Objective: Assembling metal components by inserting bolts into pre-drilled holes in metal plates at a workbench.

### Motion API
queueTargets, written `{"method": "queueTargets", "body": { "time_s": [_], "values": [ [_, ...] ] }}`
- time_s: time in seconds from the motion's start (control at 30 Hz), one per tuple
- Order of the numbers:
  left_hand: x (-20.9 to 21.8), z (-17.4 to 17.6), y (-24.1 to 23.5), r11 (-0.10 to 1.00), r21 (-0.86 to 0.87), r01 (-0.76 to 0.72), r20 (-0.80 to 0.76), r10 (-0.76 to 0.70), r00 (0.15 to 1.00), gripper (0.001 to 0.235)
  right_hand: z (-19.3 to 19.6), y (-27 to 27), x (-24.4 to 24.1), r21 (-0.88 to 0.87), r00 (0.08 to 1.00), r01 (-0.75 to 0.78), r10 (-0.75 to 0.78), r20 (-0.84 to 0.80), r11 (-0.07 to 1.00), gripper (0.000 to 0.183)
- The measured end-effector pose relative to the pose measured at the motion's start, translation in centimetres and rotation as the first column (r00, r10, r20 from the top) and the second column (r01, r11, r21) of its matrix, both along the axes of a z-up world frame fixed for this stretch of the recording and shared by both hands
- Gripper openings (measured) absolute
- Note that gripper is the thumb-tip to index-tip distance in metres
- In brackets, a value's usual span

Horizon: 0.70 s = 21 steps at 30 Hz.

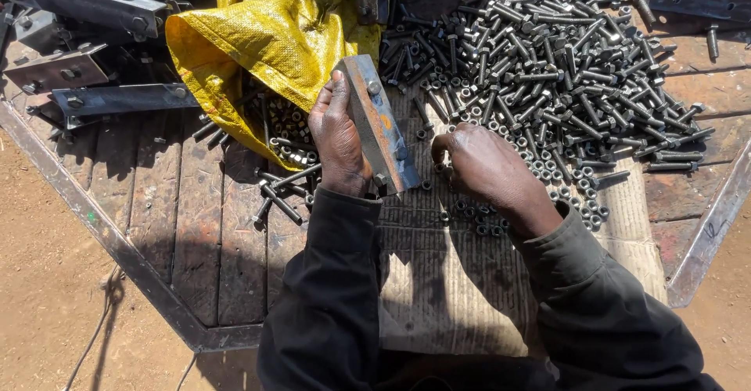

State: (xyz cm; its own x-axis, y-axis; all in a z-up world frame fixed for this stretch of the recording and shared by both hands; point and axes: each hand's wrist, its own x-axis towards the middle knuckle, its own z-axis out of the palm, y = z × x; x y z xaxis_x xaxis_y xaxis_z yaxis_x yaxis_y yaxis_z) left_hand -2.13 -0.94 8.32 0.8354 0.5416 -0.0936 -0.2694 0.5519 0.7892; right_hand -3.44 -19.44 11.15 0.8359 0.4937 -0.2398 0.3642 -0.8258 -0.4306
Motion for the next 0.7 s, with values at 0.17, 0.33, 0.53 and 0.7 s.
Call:
{"method": "queueTargets", "body": {
  "time_s": [0.17,0.33,0.53,0.7],
  "values": [
    [0.1,-0.2,0.1,1.000,0.004,0.011,-0.008,-0.011,1.000,0.018,1.6,0.2,-0.3,-0.086,0.988,-0.140,0.145,0.057,0.986,0.042],
    [0.1,-0.2,0.2,0.999,-0.039,0.030,0.008,-0.030,1.000,0.019,-0.2,-0.4,0.4,-0.091,0.983,-0.166,0.172,0.066,0.982,0.035],
    [0.2,0.0,0.5,0.998,-0.045,0.050,-0.020,-0.051,0.999,0.019,1.2,-1.5,2.6,0.052,0.988,-0.112,0.117,-0.104,0.992,0.041],
    [-0.2,0.9,0.2,0.998,-0.047,0.028,-0.032,-0.029,0.999,0.018,-3.0,-5.4,6.2,0.727,0.718,0.582,0.190,-0.670,0.364,0.023]
  ]
}}
